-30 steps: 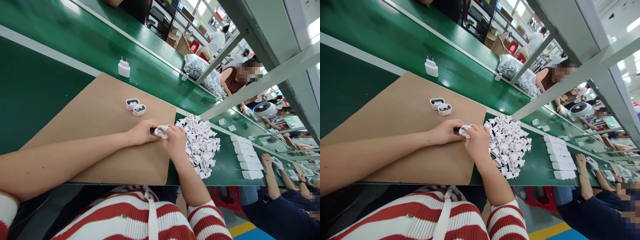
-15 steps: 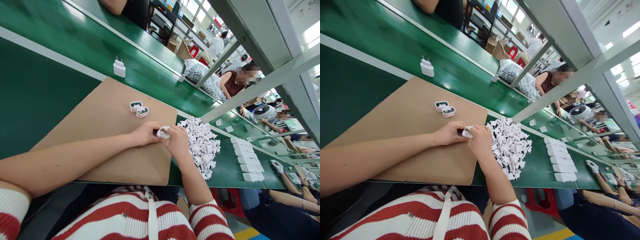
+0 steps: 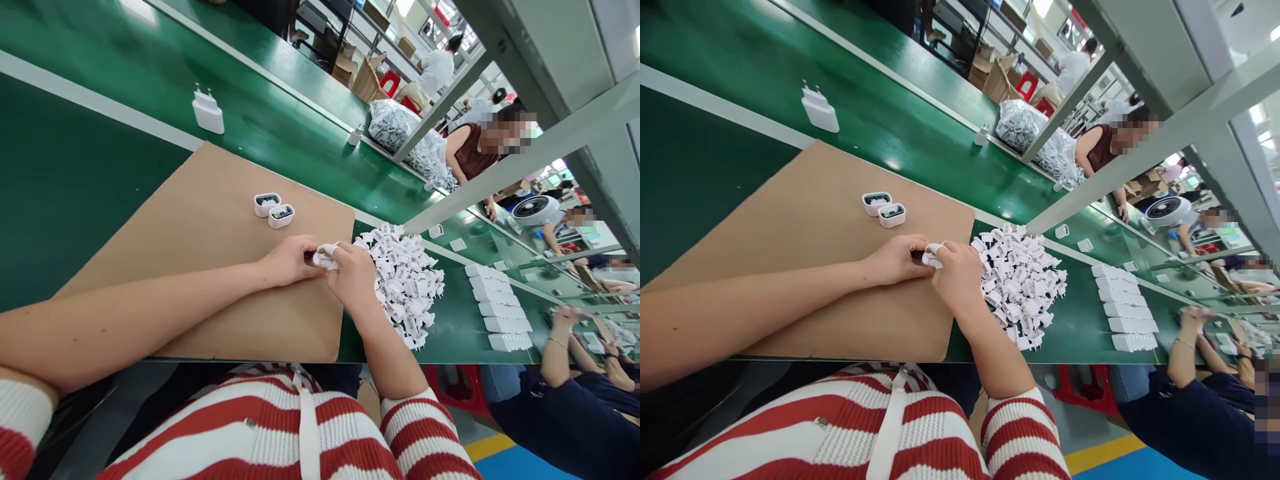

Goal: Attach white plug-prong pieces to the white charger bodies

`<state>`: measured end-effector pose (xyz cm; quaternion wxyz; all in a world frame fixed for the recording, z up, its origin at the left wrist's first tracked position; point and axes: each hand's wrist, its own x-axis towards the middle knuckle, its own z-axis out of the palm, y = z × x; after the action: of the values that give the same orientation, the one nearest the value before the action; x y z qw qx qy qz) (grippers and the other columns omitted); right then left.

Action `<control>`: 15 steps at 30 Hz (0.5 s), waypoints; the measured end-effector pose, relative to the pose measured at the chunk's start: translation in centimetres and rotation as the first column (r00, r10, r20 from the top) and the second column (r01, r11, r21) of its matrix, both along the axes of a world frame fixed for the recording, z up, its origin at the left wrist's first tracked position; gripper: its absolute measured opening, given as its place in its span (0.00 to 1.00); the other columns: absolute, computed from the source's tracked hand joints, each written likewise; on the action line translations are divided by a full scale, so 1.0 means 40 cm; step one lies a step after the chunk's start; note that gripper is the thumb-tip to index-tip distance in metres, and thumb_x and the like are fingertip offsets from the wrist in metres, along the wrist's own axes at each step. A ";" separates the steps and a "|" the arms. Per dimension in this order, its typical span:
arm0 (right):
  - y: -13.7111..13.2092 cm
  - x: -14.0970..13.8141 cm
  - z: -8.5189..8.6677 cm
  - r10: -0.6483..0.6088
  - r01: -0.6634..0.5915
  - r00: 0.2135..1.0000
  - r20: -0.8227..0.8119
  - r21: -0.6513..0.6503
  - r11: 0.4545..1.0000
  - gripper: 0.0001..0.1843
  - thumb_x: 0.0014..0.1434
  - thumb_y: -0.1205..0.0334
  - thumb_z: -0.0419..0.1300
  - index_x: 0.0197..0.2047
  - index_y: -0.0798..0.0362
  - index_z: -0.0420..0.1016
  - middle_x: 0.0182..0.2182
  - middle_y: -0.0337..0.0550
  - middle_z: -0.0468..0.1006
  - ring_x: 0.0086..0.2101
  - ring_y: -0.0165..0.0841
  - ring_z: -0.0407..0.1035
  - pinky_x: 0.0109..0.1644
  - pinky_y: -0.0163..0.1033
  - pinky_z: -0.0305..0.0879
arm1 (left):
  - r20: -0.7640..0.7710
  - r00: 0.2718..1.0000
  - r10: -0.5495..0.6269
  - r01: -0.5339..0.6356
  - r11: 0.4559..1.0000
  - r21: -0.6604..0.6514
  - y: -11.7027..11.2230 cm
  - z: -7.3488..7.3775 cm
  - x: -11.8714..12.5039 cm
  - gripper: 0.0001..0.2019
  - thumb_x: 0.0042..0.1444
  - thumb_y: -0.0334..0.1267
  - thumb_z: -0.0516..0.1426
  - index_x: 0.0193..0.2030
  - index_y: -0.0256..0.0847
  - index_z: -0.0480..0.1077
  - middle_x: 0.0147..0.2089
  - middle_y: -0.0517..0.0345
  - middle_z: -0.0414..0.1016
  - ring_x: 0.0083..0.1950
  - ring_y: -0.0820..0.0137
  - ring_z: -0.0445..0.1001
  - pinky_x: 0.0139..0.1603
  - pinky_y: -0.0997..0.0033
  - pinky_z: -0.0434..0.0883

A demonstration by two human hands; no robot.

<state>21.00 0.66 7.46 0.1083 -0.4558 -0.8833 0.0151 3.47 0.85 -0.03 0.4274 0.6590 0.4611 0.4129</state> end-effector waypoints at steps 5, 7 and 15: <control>-0.008 0.003 -0.016 -0.105 0.105 0.994 -0.008 -0.008 0.994 0.11 0.54 0.74 0.60 0.34 0.49 0.78 0.33 0.43 0.78 0.35 0.38 0.70 0.39 0.41 0.58 | -0.052 0.997 0.056 -0.054 0.997 0.048 -0.007 0.003 0.000 0.19 0.52 0.55 0.66 0.31 0.40 0.74 0.35 0.55 0.72 0.37 0.62 0.73 0.39 0.63 0.69; -0.007 0.009 -0.021 -0.093 0.093 0.995 -0.028 -0.011 0.996 0.10 0.54 0.74 0.60 0.34 0.49 0.78 0.33 0.43 0.77 0.35 0.37 0.70 0.38 0.40 0.58 | -0.055 0.997 -0.058 0.059 0.998 0.017 0.000 0.015 -0.020 0.21 0.53 0.58 0.67 0.37 0.40 0.77 0.40 0.53 0.75 0.42 0.60 0.75 0.43 0.63 0.71; 0.005 0.030 -0.030 -0.062 0.061 0.990 -0.125 -0.014 0.998 0.15 0.52 0.75 0.57 0.38 0.50 0.80 0.33 0.42 0.79 0.37 0.39 0.72 0.38 0.39 0.59 | -0.030 0.898 -0.439 0.429 0.889 -0.160 0.050 0.057 -0.105 0.29 0.66 0.66 0.56 0.52 0.41 0.81 0.56 0.50 0.79 0.59 0.56 0.76 0.63 0.64 0.70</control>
<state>22.19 0.84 6.28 0.1618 -0.4816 -0.8602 0.0447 -0.72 2.85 2.26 0.5417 0.7246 0.3454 0.2495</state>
